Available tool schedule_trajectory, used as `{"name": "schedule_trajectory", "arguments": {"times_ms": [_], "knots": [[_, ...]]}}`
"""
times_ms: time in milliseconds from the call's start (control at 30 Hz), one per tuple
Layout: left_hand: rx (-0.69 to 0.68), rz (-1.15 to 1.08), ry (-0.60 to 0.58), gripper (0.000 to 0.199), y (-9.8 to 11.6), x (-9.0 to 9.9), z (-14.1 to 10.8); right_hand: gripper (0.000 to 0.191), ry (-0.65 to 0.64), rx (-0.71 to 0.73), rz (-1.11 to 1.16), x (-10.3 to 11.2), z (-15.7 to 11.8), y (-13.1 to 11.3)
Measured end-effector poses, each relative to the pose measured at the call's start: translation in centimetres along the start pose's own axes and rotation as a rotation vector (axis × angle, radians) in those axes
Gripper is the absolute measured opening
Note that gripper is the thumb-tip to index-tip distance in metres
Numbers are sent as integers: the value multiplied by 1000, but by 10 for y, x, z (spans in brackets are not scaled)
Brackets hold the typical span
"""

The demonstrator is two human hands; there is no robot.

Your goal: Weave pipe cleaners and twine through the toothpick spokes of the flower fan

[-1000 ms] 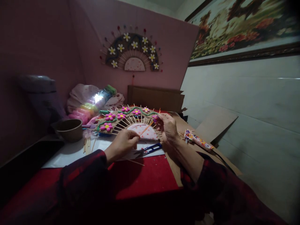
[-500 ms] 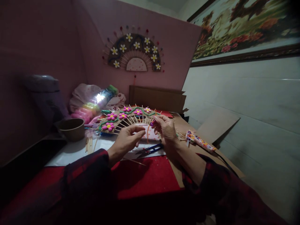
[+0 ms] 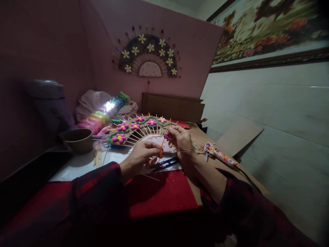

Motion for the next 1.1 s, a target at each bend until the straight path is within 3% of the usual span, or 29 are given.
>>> {"name": "schedule_trajectory", "arguments": {"times_ms": [233, 600, 1100], "knots": [[-49, -13, -58, 6, 2, -3, 2, 15, 15, -11, 37, 2, 2, 0], [-6, -153, -183, 12, 2, -7, -1, 15, 21, -6, 8, 3, 1, 0], [-48, -50, -123, 10, 0, -5, 4, 15, -11, -2, -5, -1, -1, 0]]}}
Point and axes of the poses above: each hand's wrist, its own z-axis towards the middle knuckle, its own x-axis out of the back of the hand, y = z × x, the point moved 9 cm from there along z, towards the middle knuckle, and after that the axes turned 13 degrees about y, right-handed, at the moved point
